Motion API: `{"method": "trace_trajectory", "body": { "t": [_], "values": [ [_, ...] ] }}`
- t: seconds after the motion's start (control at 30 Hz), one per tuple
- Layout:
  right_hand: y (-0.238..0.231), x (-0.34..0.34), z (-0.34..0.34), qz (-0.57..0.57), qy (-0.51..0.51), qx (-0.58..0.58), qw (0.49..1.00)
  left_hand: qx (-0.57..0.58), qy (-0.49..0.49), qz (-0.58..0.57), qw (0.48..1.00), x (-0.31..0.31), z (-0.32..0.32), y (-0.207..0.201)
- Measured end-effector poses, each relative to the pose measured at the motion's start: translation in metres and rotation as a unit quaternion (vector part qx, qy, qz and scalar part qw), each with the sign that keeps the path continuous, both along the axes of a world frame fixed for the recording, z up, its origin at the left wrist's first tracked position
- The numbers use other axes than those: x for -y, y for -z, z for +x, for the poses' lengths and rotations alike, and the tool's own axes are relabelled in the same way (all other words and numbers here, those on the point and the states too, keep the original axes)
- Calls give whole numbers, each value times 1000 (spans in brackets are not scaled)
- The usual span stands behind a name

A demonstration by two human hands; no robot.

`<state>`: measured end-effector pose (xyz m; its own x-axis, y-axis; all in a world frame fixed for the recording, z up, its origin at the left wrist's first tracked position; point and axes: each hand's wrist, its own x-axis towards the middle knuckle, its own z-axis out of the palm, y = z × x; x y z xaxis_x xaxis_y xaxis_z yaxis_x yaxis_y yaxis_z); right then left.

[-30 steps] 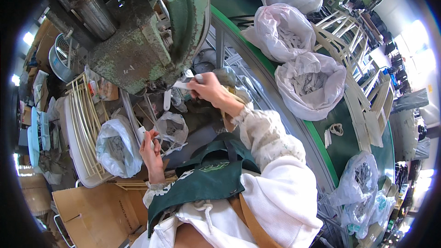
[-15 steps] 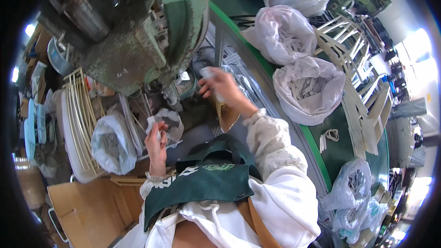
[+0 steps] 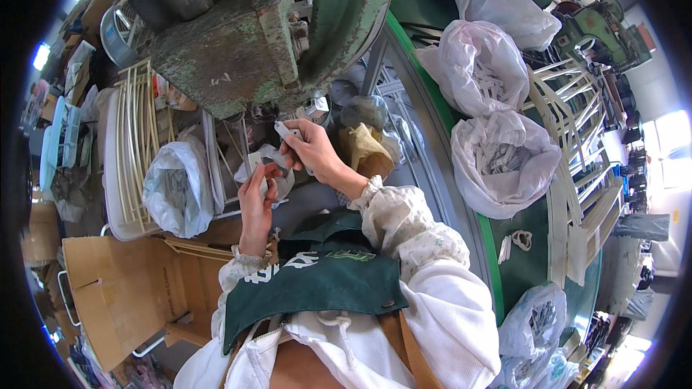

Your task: The person repeatedly picks small white plastic pieces from a bag, aligns them by hand, and places them into a press machine. After each press, the person removes the assembled piece and deposits it into a nearby bag. The process is repeated continuously throughout the clip.

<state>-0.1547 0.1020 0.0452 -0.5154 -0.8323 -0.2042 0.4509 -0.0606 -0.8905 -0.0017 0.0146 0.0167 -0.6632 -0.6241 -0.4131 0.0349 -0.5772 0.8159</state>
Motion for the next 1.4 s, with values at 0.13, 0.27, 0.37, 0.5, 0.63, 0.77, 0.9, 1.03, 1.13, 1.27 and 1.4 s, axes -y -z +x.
{"method": "trace_trajectory", "body": {
  "t": [0.13, 0.27, 0.37, 0.5, 0.63, 0.77, 0.9, 1.03, 1.13, 1.27, 1.4],
  "values": [
    [45, -14, -22, 130, 21, -32, 991, -19, -26, 3, 999, 4, 14, -3],
    [118, 26, -87, 207, 70, -620, 753, -53, -10, 44, 998, 6, 15, 14],
    [168, 71, -121, 226, -7, -708, 669, -58, 61, 66, 994, 6, 0, 16],
    [188, 87, -114, 227, -40, -718, 657, -44, 55, 38, 997, 4, 8, 0],
    [182, 76, -127, 187, -25, -692, 697, -45, 92, 13, 995, 4, 7, 4],
    [126, 52, -112, 75, 22, -516, 853, -15, 82, -5, 997, 4, 14, 3],
    [52, 32, -88, -16, -10, -285, 958, 40, 89, -105, 990, 8, 4, -1],
    [49, 35, -73, -92, -69, -138, 984, 31, 73, -158, 984, 17, 0, 5],
    [45, 38, -66, -24, -27, -291, 956, 24, 51, -172, 983, 18, -6, -8],
    [37, 28, -65, -47, 34, -512, 857, -1, 41, -201, 979, 18, -18, -23],
    [-15, 0, -51, 182, -191, -389, 882, -15, 63, -178, 982, 19, -37, -36]
  ]
}}
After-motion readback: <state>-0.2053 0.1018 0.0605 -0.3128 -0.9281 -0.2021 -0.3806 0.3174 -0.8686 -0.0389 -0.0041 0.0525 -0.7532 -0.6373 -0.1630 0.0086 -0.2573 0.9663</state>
